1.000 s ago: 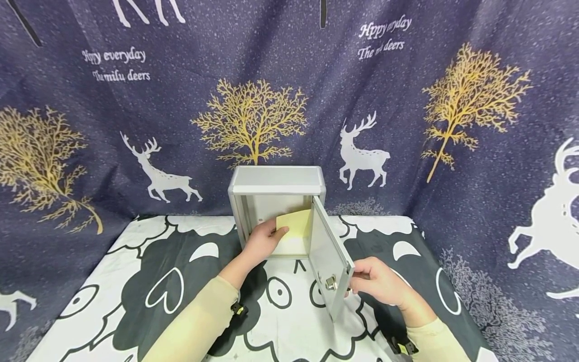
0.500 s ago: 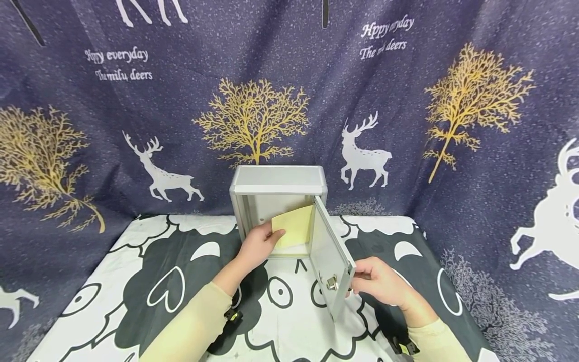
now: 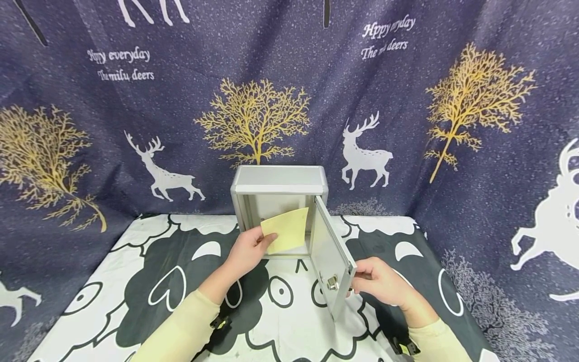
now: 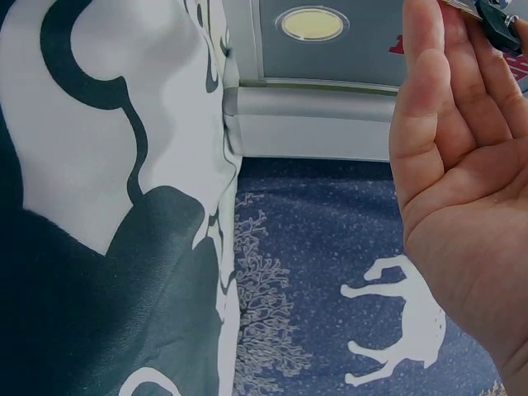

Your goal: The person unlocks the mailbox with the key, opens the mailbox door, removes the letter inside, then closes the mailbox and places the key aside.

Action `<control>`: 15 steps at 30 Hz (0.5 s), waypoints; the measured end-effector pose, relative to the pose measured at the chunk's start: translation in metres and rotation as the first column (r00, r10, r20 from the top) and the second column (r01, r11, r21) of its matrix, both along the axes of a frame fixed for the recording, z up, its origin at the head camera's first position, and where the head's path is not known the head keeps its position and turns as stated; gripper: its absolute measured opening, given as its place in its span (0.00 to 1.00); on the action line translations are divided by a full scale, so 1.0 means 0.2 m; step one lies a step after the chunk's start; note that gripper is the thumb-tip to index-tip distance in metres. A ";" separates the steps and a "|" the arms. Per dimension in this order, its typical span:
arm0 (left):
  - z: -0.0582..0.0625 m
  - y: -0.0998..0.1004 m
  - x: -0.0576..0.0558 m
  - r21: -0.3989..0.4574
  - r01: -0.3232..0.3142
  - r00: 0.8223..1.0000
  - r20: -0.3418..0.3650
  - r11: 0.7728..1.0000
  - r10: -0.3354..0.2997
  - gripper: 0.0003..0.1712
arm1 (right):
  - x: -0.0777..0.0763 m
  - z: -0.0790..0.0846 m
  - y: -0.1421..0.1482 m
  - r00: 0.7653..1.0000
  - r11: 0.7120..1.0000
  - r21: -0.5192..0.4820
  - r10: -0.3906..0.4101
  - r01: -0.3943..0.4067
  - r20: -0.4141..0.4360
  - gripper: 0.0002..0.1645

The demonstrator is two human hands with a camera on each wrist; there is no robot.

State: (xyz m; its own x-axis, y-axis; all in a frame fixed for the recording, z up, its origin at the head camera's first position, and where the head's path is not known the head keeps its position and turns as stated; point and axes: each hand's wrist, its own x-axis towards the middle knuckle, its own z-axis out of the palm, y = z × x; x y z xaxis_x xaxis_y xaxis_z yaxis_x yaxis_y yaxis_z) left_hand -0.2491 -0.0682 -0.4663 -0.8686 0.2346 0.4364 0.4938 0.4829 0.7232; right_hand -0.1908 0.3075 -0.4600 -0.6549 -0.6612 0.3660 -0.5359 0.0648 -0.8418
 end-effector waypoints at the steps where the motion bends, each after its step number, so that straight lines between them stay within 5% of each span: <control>1: 0.00 -0.01 0.01 0.003 0.002 1.000 -0.002 1.000 -0.002 0.08 | 0.00 0.00 0.00 1.000 1.000 0.001 -0.005 0.005 0.001 0.18; 15: 0.01 -0.20 0.11 0.025 0.003 0.998 0.070 1.000 -0.005 0.10 | 0.01 0.01 -0.01 1.000 1.000 -0.018 0.005 -0.006 -0.017 0.18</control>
State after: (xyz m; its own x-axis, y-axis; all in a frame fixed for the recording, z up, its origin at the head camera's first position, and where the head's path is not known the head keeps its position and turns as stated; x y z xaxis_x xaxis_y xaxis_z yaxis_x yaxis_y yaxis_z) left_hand -0.2275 -0.1074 -0.4634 -0.8965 0.2281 0.3798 0.4430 0.4627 0.7679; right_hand -0.1888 0.3059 -0.4579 -0.6449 -0.6580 0.3888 -0.5504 0.0468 -0.8336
